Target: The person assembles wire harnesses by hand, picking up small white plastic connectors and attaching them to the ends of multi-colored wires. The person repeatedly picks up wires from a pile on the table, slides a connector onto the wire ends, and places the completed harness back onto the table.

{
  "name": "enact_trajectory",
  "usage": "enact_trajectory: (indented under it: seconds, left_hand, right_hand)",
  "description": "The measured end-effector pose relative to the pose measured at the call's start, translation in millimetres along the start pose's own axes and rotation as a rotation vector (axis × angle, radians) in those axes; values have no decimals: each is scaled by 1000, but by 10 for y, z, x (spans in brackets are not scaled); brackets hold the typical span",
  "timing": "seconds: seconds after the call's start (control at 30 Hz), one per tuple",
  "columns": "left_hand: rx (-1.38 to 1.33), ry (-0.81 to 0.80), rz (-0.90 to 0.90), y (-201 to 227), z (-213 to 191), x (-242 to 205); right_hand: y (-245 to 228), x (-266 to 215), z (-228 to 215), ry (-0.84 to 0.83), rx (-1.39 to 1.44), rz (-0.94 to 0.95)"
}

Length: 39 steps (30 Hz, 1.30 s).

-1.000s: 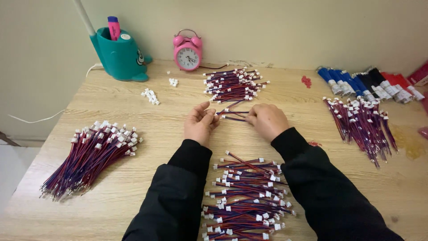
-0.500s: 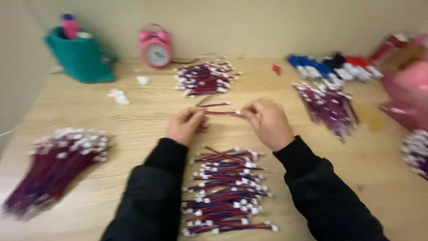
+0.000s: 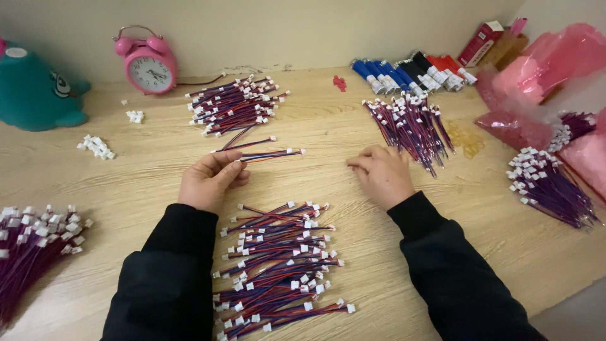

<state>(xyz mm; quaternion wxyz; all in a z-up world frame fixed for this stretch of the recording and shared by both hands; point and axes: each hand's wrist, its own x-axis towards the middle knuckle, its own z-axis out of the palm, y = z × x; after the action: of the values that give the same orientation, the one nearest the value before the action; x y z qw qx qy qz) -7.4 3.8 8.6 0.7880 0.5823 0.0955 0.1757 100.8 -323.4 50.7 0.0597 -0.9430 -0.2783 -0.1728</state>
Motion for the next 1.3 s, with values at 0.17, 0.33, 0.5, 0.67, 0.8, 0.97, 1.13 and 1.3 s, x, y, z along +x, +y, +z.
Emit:
enact_trajectory:
  seconds: [0.17, 0.33, 0.5, 0.67, 0.8, 0.97, 1.13, 1.3]
  left_hand:
    - [-24, -7, 6, -37, -20, 23]
    - [-16, 1, 13, 3, 20, 0]
    - [2, 2, 6, -16, 11, 25]
    - [-20, 15, 26, -120, 0, 69]
    - [-44, 28, 23, -235, -55, 153]
    - [-74, 30, 39, -299, -78, 199]
    - [-90, 15, 18, -251, -60, 185]
    - [-79, -23, -6, -267, -70, 205]
  right_hand:
    - [-51, 28, -123, 10, 126, -36]
    - [-73, 29, -158, -81, 105, -12]
    - [-121, 79, -101, -98, 97, -66]
    - [-87, 138, 129, -39, 12, -135]
    - [-482, 216, -329, -51, 630, 29]
    - [-1009, 344, -456, -118, 1184, 88]
    - [-1339, 517, -187, -213, 1450, 145]
    - [-1472, 566, 22, -341, 1744, 188]
